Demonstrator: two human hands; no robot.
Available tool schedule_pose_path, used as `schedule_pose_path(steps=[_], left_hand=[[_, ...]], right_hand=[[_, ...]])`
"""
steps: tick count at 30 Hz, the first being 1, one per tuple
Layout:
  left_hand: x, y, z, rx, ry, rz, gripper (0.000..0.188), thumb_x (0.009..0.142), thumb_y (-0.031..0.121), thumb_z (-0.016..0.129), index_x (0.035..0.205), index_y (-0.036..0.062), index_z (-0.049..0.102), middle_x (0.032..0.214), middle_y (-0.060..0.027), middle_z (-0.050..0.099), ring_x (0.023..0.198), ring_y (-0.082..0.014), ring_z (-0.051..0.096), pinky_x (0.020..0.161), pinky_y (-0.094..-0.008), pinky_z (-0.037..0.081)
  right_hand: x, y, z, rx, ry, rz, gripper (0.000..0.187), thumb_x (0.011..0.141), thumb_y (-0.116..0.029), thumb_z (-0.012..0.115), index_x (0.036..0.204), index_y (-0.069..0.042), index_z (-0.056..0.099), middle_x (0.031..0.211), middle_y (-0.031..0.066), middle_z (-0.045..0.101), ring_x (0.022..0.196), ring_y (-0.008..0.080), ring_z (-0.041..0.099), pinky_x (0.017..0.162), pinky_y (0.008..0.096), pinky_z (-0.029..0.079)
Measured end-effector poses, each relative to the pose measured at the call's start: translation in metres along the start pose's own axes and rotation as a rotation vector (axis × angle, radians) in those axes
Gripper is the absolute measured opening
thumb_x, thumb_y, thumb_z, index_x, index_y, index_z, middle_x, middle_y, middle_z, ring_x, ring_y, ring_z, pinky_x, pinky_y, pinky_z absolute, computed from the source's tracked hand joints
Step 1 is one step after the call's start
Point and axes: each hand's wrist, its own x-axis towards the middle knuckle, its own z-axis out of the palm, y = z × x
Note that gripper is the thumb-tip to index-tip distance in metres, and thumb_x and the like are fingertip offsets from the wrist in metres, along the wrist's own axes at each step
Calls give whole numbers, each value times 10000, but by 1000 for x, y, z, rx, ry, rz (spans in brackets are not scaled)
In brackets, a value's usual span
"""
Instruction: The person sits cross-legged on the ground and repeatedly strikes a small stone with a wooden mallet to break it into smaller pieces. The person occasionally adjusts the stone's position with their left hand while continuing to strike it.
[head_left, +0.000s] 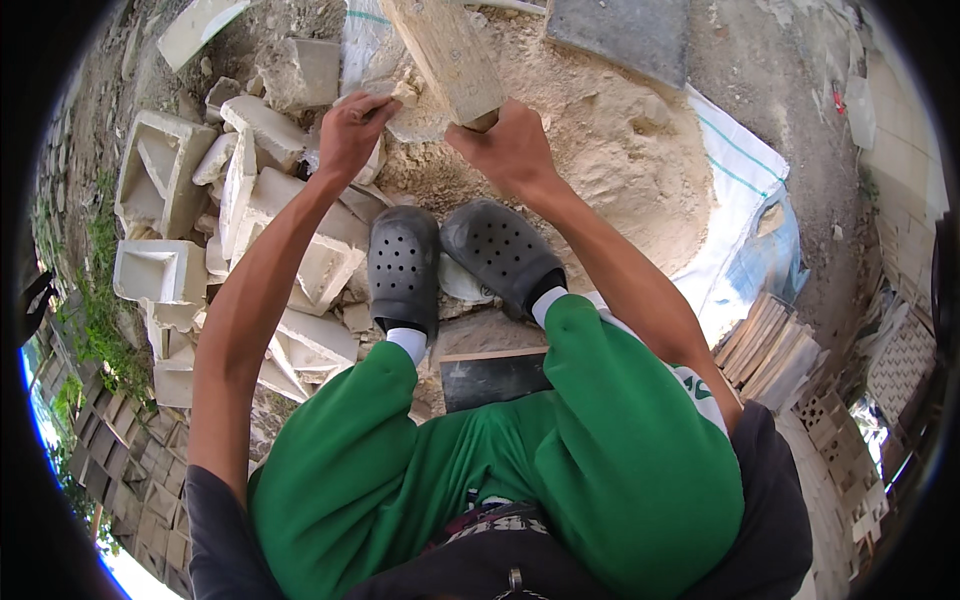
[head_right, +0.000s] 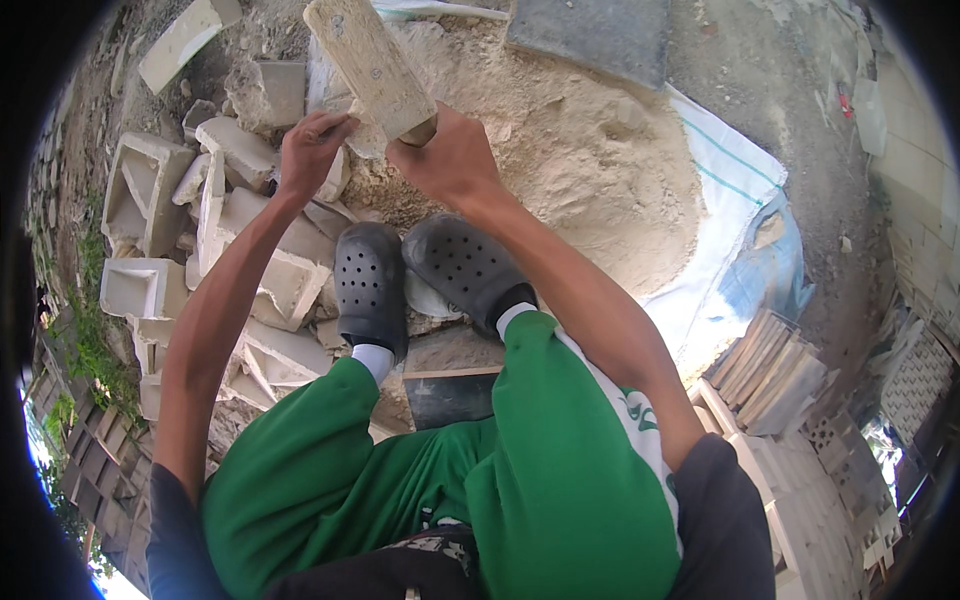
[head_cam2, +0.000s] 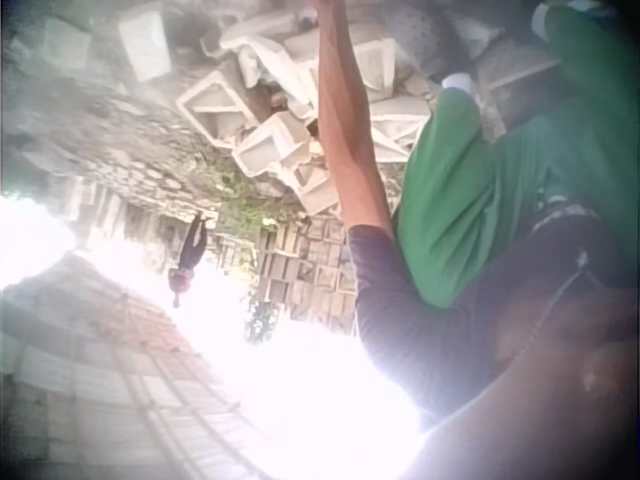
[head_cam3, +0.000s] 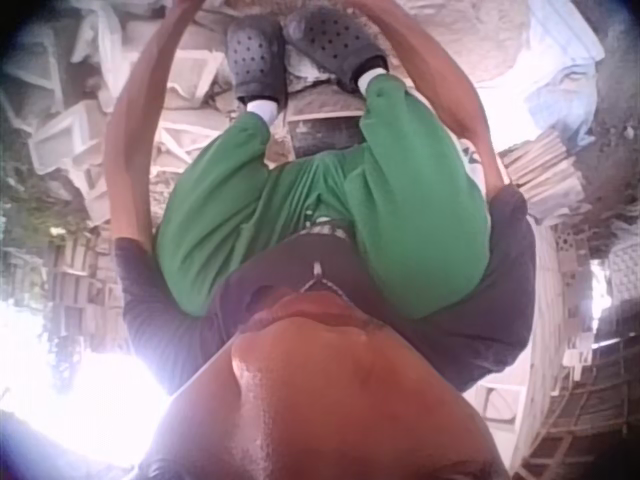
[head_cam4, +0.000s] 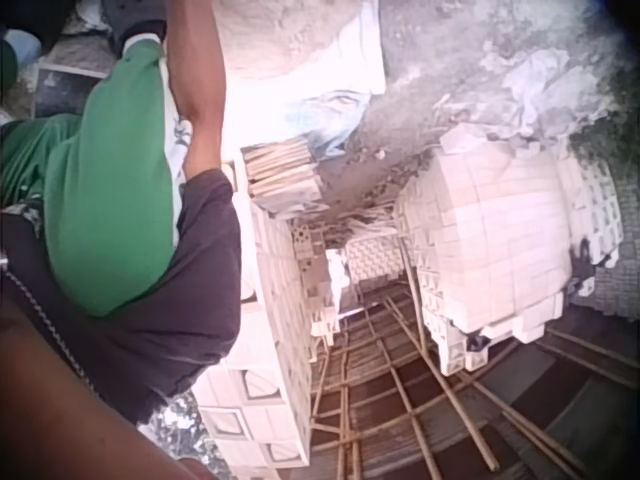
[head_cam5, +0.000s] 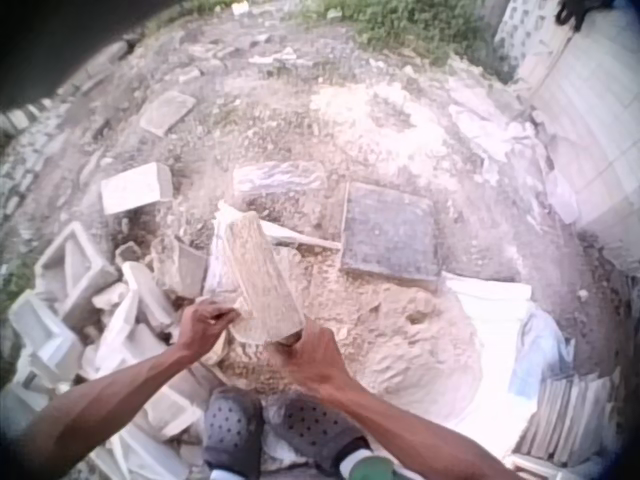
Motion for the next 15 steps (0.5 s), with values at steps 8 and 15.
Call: schedule_pose_path(steps=[8, 15], left_hand=[[2, 0, -1, -21, 11, 61, 205, 910, 155, 726, 1059, 15, 743, 921, -67, 707, 810, -145, 659, 765, -277, 503], [-3, 11, -2, -22, -5, 26, 450, 865, 291, 791, 1239, 64, 683, 1017, -80, 694, 800, -156, 649, 754, -303, 539]], right_hand=[[2, 40, 17, -71, -90, 43, 388, 766, -328, 739, 1034, -48, 707, 922, 158, 744, 779, 318, 726, 735, 385, 560], [6, 26, 0, -60, -21, 76, 375, 784, -305, 733, 862, 60, 702, 683, 141, 700, 627, 217, 714, 629, 343, 555]])
